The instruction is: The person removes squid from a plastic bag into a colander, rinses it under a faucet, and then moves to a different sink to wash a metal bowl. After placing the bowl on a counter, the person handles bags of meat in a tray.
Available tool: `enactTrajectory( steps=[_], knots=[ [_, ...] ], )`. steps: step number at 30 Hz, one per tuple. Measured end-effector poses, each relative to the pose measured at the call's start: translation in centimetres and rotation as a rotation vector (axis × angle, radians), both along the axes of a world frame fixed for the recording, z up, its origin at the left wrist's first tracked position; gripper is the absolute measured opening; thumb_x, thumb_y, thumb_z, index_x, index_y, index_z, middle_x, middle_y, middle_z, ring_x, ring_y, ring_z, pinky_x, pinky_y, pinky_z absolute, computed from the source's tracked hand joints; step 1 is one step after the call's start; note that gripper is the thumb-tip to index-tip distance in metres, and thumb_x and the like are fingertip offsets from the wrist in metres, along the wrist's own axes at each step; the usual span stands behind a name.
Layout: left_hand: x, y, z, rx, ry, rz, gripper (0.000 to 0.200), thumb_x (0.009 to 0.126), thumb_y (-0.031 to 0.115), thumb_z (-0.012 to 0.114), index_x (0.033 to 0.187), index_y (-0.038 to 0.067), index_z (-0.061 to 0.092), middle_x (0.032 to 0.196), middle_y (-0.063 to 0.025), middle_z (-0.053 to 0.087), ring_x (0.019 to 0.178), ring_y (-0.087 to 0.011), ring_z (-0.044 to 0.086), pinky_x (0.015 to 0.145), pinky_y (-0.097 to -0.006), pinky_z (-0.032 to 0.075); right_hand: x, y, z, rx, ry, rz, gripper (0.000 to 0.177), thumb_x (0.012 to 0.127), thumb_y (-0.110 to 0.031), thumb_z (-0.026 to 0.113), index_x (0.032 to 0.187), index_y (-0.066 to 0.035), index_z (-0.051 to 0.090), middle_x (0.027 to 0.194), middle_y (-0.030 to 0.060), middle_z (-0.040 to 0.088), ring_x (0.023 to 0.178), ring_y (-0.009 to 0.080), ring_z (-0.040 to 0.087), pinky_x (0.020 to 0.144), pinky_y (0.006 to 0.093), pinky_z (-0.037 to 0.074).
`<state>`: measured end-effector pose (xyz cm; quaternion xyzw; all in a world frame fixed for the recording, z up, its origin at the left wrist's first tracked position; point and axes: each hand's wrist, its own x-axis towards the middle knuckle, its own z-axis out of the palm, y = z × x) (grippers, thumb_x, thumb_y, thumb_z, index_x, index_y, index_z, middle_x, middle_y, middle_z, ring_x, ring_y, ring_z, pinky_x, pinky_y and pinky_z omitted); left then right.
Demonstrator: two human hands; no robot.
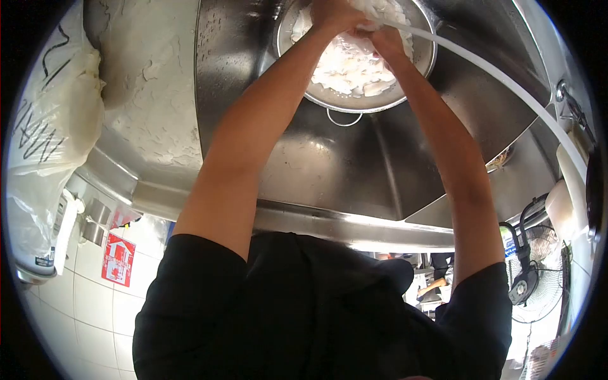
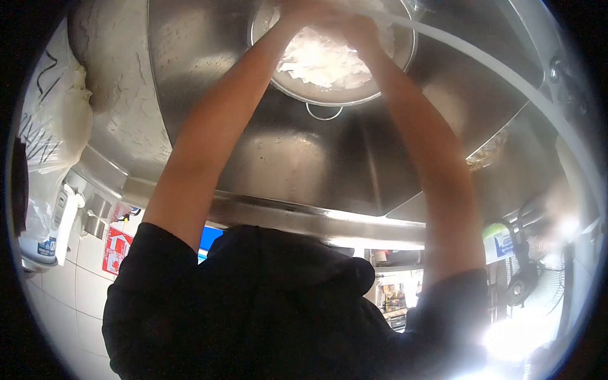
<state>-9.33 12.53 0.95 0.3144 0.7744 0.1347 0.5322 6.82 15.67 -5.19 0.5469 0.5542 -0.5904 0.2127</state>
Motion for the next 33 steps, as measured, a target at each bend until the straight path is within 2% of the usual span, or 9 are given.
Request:
enactTrajectory(
  steps=[11, 14, 19, 21, 24, 27, 29, 30, 33],
  knots=[
    [3.3, -5.8, -2.0, 0.524, 0.564, -0.041, 0.044, 0.072, 0.019, 0.061, 0.108, -0.004, 0.054, 0.107, -0.0260, 0.056, 0.097, -0.0385, 0.054, 0.087, -0.0432, 0.041, -1.6, 3.2, 11.4, 0.778, 0.090, 0.590, 0.046, 0.075, -0.027, 0.068, 0.115, -0.008, 0.053, 0.093, 0.0130, 0.065, 0.081, 0.0253, 0.063, 0.073, 0.0297, 0.049],
    [4.5, -6.2, 1.2, 0.296, 0.309, -0.138, 0.059, 0.065, 0.021, 0.068, 0.118, 0.001, 0.051, 0.138, -0.0224, 0.026, 0.126, -0.0412, 0.026, 0.096, -0.0550, 0.032, -0.5, 6.0, 8.3, 0.651, 0.534, 0.303, 0.038, 0.081, -0.022, 0.063, 0.115, -0.008, 0.054, 0.089, 0.0105, 0.066, 0.081, 0.0197, 0.063, 0.069, 0.0276, 0.050],
    [6.7, -4.2, -3.4, 0.593, 0.473, -0.702, 0.052, 0.067, 0.024, 0.062, 0.116, 0.009, 0.055, 0.138, -0.0148, 0.030, 0.127, -0.0321, 0.029, 0.094, -0.0634, 0.028, 2.4, 4.2, 7.6, 0.115, 0.033, -0.317, 0.025, 0.085, -0.021, 0.058, 0.107, -0.009, 0.059, 0.081, 0.0033, 0.065, 0.061, 0.0046, 0.056, 0.047, 0.0196, 0.039],
    [5.4, -1.3, -6.8, 0.685, 0.274, -0.591, 0.045, 0.071, 0.029, 0.059, 0.114, 0.015, 0.057, 0.133, -0.0099, 0.040, 0.123, -0.0275, 0.036, 0.097, -0.0597, 0.028, 5.7, 5.3, 4.1, -0.181, 0.567, -0.491, 0.026, 0.087, -0.025, 0.054, 0.106, -0.009, 0.059, 0.080, 0.0034, 0.064, 0.054, 0.0050, 0.050, 0.044, 0.0179, 0.034],
    [2.1, 5.1, -9.2, 0.010, 0.041, -1.145, 0.041, 0.075, 0.033, 0.056, 0.113, 0.018, 0.057, 0.124, -0.0064, 0.051, 0.117, -0.0256, 0.044, 0.099, -0.0560, 0.026, 6.3, 6.8, 1.7, -0.044, 0.455, -0.550, 0.027, 0.088, -0.026, 0.051, 0.106, -0.008, 0.060, 0.080, 0.0069, 0.063, 0.058, 0.0081, 0.049, 0.048, 0.0193, 0.036],
    [-0.5, 1.8, -6.5, 0.574, 0.336, -0.797, 0.032, 0.075, 0.018, 0.059, 0.098, -0.004, 0.059, 0.100, -0.0246, 0.058, 0.094, -0.0365, 0.056, 0.083, -0.0448, 0.042, 4.2, 8.3, -0.2, -0.028, 0.341, -0.650, 0.029, 0.085, -0.019, 0.052, 0.107, -0.002, 0.059, 0.082, 0.0110, 0.063, 0.060, 0.0122, 0.048, 0.050, 0.0226, 0.038],
    [-0.5, 2.5, -7.4, 0.473, 0.358, -0.501, 0.022, 0.076, 0.017, 0.058, 0.086, -0.001, 0.062, 0.089, -0.0222, 0.061, 0.083, -0.0328, 0.059, 0.074, -0.0444, 0.045, 3.1, 8.1, 2.6, 0.424, 0.257, 0.090, 0.019, 0.088, -0.009, 0.048, 0.101, 0.000, 0.058, 0.093, 0.0169, 0.061, 0.078, 0.0187, 0.062, 0.064, 0.0247, 0.052],
    [-0.4, 2.6, -5.9, 0.477, 0.354, -0.509, 0.022, 0.076, 0.017, 0.058, 0.086, -0.001, 0.062, 0.089, -0.0222, 0.061, 0.083, -0.0328, 0.059, 0.074, -0.0444, 0.045, 0.3, 6.8, 6.0, 0.150, 0.376, -0.642, 0.022, 0.088, -0.007, 0.042, 0.093, 0.002, 0.061, 0.082, 0.0146, 0.063, 0.071, 0.0185, 0.062, 0.060, 0.0271, 0.052],
    [-0.3, 2.3, -1.8, 0.199, 0.112, -0.348, 0.014, 0.077, 0.013, 0.055, 0.080, 0.001, 0.062, 0.078, -0.0169, 0.061, 0.072, -0.0249, 0.059, 0.064, -0.0377, 0.047, -3.8, 4.4, 13.1, 0.338, 0.355, -0.600, 0.023, 0.086, -0.007, 0.042, 0.091, 0.003, 0.061, 0.080, 0.0134, 0.064, 0.070, 0.0186, 0.061, 0.056, 0.0270, 0.050]
  ],
)
